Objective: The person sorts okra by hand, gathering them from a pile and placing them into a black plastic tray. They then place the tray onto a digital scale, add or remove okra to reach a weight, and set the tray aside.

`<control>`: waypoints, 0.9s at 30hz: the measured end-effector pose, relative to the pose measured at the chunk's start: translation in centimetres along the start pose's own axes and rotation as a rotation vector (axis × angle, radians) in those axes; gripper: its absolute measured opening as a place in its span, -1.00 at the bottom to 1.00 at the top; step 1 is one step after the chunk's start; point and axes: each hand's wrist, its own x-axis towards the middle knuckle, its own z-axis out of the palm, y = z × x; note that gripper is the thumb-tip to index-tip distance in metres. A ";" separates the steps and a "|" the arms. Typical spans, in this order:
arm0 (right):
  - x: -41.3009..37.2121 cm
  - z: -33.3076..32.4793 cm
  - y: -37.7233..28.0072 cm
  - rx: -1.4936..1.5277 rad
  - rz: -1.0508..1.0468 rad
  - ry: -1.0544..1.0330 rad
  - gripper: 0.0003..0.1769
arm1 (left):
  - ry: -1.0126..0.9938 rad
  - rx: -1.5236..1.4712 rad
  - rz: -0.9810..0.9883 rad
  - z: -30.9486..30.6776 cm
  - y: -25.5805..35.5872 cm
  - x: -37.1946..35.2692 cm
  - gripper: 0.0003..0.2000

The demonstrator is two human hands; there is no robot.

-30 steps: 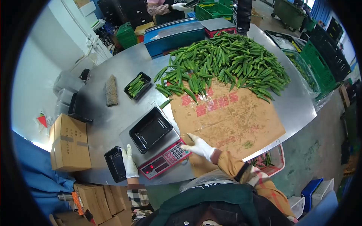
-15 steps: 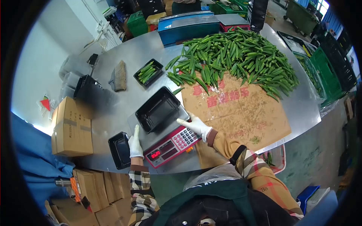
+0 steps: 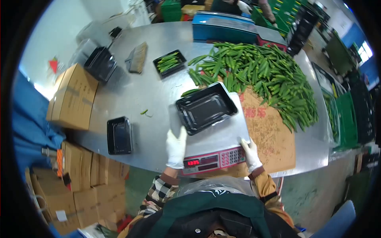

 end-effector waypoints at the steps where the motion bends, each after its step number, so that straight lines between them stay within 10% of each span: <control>1: -0.6 -1.8 0.6 0.000 0.029 0.007 -0.54 | -0.025 0.012 -0.021 0.6 0.9 -1.3 -0.15; 12: -1.7 -11.6 2.9 0.049 0.080 -0.026 -0.47 | -0.006 0.019 -0.069 8.9 -1.7 -8.0 -0.07; 27: 7.0 3.4 4.4 -0.025 0.039 -0.369 -0.25 | 0.228 0.016 -0.168 -0.3 -7.3 2.4 -0.09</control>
